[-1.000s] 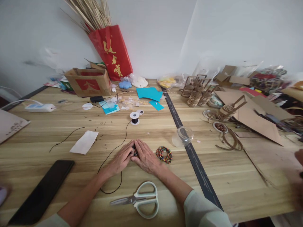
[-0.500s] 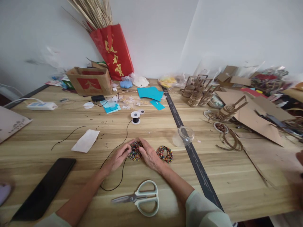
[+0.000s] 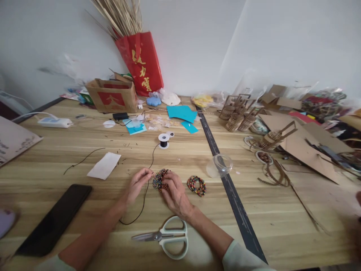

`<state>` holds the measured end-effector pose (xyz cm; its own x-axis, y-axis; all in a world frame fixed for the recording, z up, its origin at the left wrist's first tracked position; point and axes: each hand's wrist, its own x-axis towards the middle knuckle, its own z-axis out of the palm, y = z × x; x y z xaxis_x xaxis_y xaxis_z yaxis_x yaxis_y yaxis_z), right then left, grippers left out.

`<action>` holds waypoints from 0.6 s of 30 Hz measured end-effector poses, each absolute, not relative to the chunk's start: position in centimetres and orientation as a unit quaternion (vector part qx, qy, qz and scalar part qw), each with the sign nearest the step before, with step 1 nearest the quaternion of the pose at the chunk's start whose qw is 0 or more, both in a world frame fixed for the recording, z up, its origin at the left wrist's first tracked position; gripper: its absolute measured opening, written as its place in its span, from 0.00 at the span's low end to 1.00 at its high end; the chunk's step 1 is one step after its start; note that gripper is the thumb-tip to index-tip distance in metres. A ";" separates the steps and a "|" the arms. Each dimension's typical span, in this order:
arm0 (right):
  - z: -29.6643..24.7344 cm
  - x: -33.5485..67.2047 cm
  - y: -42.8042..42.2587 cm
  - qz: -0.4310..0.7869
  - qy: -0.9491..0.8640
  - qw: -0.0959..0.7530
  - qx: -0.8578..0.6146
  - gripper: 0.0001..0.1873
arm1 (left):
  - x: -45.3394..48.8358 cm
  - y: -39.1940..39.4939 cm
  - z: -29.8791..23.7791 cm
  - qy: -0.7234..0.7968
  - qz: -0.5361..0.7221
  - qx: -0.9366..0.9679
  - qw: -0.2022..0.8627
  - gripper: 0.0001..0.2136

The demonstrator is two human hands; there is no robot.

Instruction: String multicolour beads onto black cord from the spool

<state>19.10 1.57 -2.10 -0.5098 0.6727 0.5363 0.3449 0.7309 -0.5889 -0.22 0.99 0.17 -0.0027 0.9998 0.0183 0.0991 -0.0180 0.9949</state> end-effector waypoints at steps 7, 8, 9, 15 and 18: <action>-2.0 18.4 1.3 0.166 -0.879 0.350 -0.278 0.07 | 1.3 0.2 1.7 0.483 0.498 0.430 0.577 0.11; -2.0 18.3 1.4 0.156 -0.888 0.335 -0.274 0.08 | 1.3 0.1 1.7 0.476 0.499 0.417 0.591 0.11; -2.1 18.3 1.4 0.147 -0.895 0.322 -0.272 0.08 | 1.3 0.1 1.6 0.472 0.501 0.407 0.600 0.11; -2.8 18.2 1.8 0.117 -0.905 0.305 -0.275 0.09 | 0.4 0.0 -0.7 0.478 0.544 0.365 0.585 0.10; -3.1 18.2 2.0 0.124 -0.899 0.314 -0.277 0.10 | 0.0 -0.2 -1.4 0.498 0.537 0.377 0.566 0.10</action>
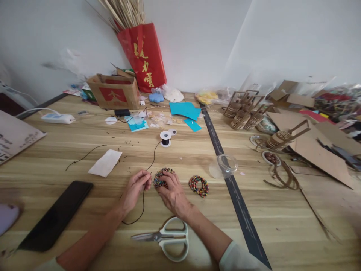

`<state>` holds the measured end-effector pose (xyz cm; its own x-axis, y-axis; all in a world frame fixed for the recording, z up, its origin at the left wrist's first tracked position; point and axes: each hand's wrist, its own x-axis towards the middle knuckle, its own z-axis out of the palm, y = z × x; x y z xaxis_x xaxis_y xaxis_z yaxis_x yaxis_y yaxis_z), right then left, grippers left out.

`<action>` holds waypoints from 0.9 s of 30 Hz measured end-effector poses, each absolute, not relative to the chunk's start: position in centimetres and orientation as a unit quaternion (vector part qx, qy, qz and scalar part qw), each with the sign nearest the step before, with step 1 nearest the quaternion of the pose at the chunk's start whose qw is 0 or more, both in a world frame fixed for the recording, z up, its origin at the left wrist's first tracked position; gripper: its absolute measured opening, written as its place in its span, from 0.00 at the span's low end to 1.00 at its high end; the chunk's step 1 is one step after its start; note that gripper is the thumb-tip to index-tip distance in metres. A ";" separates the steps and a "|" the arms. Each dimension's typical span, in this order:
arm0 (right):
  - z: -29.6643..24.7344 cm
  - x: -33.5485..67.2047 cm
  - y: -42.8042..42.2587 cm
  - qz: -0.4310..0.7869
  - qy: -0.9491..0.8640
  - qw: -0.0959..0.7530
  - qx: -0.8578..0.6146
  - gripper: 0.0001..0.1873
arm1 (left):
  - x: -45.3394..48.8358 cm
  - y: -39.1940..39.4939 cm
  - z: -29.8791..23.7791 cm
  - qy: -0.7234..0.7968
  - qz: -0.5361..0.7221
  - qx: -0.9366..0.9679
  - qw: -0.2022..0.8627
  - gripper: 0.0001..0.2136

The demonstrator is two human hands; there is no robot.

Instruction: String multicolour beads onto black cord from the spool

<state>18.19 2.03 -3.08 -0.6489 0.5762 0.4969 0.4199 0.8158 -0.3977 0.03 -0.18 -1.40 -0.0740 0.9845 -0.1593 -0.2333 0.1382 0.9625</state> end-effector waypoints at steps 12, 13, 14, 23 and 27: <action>-3.0 18.3 2.5 0.192 -0.864 0.372 -0.281 0.07 | -0.4 -0.4 -1.4 0.501 0.487 0.396 0.595 0.12; -3.1 18.3 2.6 0.197 -0.860 0.377 -0.282 0.06 | -0.5 -0.5 -1.5 0.498 0.488 0.394 0.599 0.12; -3.1 18.3 2.6 0.202 -0.857 0.379 -0.283 0.05 | -0.5 -0.5 -1.6 0.495 0.488 0.392 0.602 0.12; -3.4 18.6 2.5 0.231 -0.852 0.381 -0.276 0.05 | -0.6 0.0 -1.2 0.495 0.503 0.392 0.590 0.13; -3.0 18.4 2.4 0.223 -0.855 0.384 -0.268 0.04 | -0.6 -0.1 -1.1 0.493 0.501 0.392 0.594 0.13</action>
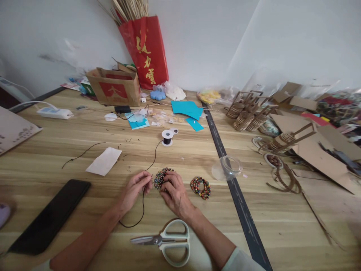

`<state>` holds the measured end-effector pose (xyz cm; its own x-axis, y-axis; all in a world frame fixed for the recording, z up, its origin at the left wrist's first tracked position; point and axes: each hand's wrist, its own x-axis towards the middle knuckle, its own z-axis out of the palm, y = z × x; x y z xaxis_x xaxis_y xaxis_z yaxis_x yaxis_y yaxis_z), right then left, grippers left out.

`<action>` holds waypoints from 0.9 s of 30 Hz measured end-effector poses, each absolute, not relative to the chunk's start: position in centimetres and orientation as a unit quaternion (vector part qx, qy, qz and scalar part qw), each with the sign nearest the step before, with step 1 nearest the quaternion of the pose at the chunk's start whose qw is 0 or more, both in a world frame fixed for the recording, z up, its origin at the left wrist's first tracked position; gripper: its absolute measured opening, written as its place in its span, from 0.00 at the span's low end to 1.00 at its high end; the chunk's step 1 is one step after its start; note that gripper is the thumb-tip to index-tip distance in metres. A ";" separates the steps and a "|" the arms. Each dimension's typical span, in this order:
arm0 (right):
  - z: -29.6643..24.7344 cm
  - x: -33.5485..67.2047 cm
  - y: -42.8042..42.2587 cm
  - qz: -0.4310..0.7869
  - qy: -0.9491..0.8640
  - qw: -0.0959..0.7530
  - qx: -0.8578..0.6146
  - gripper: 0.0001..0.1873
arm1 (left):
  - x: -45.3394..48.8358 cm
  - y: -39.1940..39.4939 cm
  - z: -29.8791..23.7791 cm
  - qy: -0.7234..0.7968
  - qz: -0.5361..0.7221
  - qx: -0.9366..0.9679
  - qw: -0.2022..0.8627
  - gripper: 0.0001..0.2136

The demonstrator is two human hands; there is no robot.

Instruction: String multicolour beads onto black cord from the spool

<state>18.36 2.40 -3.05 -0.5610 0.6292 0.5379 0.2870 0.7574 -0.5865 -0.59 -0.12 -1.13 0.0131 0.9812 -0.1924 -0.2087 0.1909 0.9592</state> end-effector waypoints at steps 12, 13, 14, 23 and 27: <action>-2.6 18.5 2.7 0.261 -0.817 0.425 -0.289 0.06 | -1.0 0.1 -1.0 0.520 0.481 0.475 0.523 0.10; -2.5 18.5 2.7 0.262 -0.813 0.431 -0.293 0.06 | -1.1 0.1 -1.0 0.526 0.477 0.485 0.511 0.10; -2.4 18.5 2.6 0.261 -0.810 0.436 -0.293 0.06 | -1.1 0.2 -1.0 0.529 0.472 0.492 0.504 0.09; -1.8 18.6 2.0 0.231 -0.820 0.457 -0.255 0.09 | -0.7 -0.5 -1.2 0.520 0.421 0.575 0.471 0.08; -1.7 18.7 2.0 0.224 -0.831 0.452 -0.235 0.09 | -0.1 -0.9 -0.4 0.529 0.390 0.588 0.472 0.08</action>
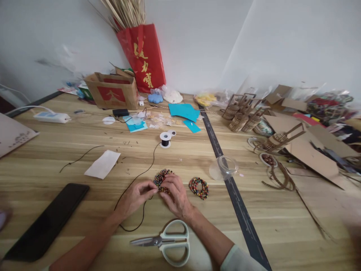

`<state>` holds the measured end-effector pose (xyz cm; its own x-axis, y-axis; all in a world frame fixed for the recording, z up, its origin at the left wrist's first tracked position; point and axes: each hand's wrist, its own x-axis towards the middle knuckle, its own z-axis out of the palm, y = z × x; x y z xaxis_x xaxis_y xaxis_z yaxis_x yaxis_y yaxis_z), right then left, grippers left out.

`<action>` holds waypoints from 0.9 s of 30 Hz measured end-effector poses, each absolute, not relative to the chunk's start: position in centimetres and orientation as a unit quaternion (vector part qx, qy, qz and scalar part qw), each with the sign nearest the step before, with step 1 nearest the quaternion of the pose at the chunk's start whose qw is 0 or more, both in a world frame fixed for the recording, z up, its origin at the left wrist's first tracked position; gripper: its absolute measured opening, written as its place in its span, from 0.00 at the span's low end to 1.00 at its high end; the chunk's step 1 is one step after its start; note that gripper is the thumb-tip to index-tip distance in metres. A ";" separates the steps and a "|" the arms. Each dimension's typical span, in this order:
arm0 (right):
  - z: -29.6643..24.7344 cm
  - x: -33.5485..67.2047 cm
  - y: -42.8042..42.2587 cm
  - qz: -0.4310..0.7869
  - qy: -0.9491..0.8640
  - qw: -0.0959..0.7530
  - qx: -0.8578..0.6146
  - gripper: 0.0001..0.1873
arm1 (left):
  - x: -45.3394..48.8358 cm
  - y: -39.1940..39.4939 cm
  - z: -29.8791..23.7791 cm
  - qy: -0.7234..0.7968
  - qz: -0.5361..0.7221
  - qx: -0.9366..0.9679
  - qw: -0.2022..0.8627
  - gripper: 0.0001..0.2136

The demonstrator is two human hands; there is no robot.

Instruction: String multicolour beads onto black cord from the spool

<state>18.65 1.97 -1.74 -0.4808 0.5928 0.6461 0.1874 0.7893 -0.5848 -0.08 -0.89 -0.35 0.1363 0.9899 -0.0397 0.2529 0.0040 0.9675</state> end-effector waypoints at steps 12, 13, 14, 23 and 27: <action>-1.9 18.5 2.0 0.222 -0.834 0.454 -0.220 0.07 | 0.7 -1.1 -0.3 0.503 0.377 0.553 0.546 0.04; -1.9 18.5 2.0 0.223 -0.832 0.457 -0.223 0.07 | 0.6 -1.1 -0.4 0.494 0.367 0.551 0.564 0.04; -1.9 18.6 2.0 0.225 -0.828 0.459 -0.228 0.07 | 0.4 -1.0 -0.4 0.482 0.355 0.552 0.581 0.05; -2.4 18.9 2.0 0.237 -0.841 0.444 -0.201 0.06 | -3.4 -0.1 0.1 0.353 0.195 0.633 0.661 0.16; -2.4 18.9 2.0 0.240 -0.845 0.436 -0.195 0.07 | -3.3 0.0 -0.6 0.372 0.232 0.585 0.682 0.18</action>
<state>18.89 1.99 -2.41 -0.5429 0.5390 0.6439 0.1205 0.8089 -0.5755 -3.27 0.03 -0.61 0.6157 0.7520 -0.2354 0.1180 0.2074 0.9711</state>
